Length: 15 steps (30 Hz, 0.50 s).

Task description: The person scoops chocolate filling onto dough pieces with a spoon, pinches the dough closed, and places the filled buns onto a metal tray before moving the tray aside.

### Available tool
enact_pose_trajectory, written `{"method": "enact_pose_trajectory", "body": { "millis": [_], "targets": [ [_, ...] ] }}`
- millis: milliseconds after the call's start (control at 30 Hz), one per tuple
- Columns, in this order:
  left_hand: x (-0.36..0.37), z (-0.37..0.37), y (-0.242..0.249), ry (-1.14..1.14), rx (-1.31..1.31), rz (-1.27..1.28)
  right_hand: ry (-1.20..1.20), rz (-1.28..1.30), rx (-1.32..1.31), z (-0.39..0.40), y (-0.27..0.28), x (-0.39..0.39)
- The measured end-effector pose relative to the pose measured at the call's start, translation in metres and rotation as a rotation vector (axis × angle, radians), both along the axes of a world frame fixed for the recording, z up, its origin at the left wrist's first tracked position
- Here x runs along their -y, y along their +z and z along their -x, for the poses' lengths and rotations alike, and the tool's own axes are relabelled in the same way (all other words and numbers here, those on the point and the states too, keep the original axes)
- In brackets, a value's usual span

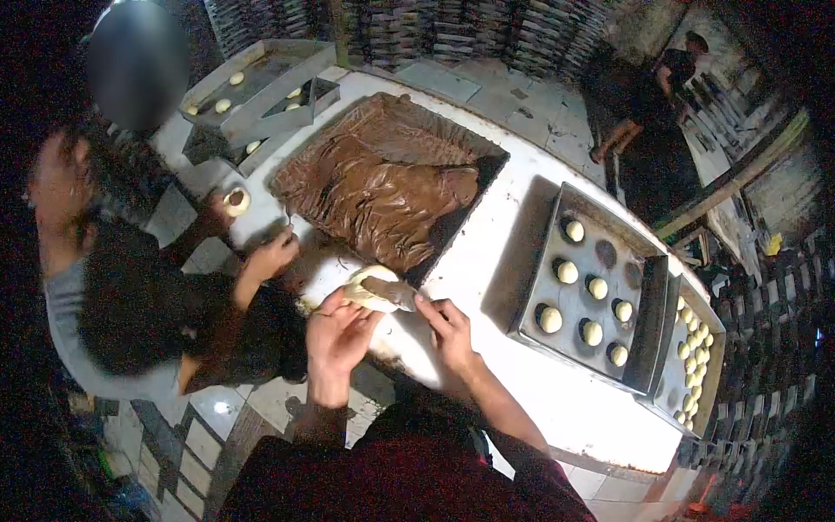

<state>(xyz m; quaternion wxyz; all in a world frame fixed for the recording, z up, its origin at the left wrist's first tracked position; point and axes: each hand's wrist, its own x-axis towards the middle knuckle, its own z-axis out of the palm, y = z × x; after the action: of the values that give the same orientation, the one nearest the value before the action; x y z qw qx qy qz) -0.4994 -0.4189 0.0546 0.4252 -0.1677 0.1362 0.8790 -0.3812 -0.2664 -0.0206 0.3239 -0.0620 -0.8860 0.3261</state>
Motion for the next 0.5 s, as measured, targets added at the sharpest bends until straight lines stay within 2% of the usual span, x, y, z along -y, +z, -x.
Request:
{"method": "enact_pose_trajectory", "body": {
  "millis": [33, 67, 100, 133, 167, 200, 233, 267, 300, 367, 400, 433, 500],
  "targets": [
    [0.005, 0.003, 0.003, -0.003, -0.002, 0.004, -0.014, -0.026, -0.032, -0.006, -0.011, -0.004],
    [0.011, 0.007, 0.007, 0.029, -0.004, -0.046, -0.023, 0.083, 0.054, -0.010, -0.024, -0.009],
    [0.019, 0.011, 0.009, 0.062, -0.004, -0.096, -0.058, -0.045, 0.043, -0.014, -0.036, -0.018],
    [0.025, 0.015, 0.003, -0.019, -0.225, -0.280, -0.128, 0.005, 0.115, -0.015, -0.041, -0.016],
    [0.025, 0.013, -0.003, -0.013, -0.224, -0.280, -0.191, 0.051, 0.187, -0.015, -0.046, -0.016],
    [0.025, 0.009, -0.007, -0.087, -0.314, -0.105, -0.182, 0.048, 0.189, -0.015, -0.051, -0.016],
    [0.025, 0.006, -0.007, -0.165, -0.401, 0.075, -0.291, -0.119, 0.163, -0.009, -0.038, -0.009],
    [0.023, 0.002, -0.021, -0.205, -0.358, 0.033, -0.402, -0.288, 0.135, -0.004, -0.025, -0.004],
    [0.021, -0.004, -0.034, -0.234, -0.352, 0.047, -0.400, -0.288, 0.139, -0.004, -0.014, 0.000],
    [0.016, -0.020, -0.029, -0.334, -0.362, 0.010, -0.424, -0.118, 0.143, -0.007, 0.008, 0.005],
    [0.012, -0.029, -0.037, -0.375, -0.364, 0.042, -0.273, 0.303, 0.145, -0.005, 0.019, 0.003],
    [0.007, -0.038, -0.043, -0.397, -0.340, 0.052, -0.163, 0.718, 0.459, -0.005, 0.022, -0.006],
    [-0.002, -0.051, -0.065, -0.436, -0.366, -0.037, 0.119, 1.243, 0.451, -0.002, 0.051, -0.002]
  ]
}}
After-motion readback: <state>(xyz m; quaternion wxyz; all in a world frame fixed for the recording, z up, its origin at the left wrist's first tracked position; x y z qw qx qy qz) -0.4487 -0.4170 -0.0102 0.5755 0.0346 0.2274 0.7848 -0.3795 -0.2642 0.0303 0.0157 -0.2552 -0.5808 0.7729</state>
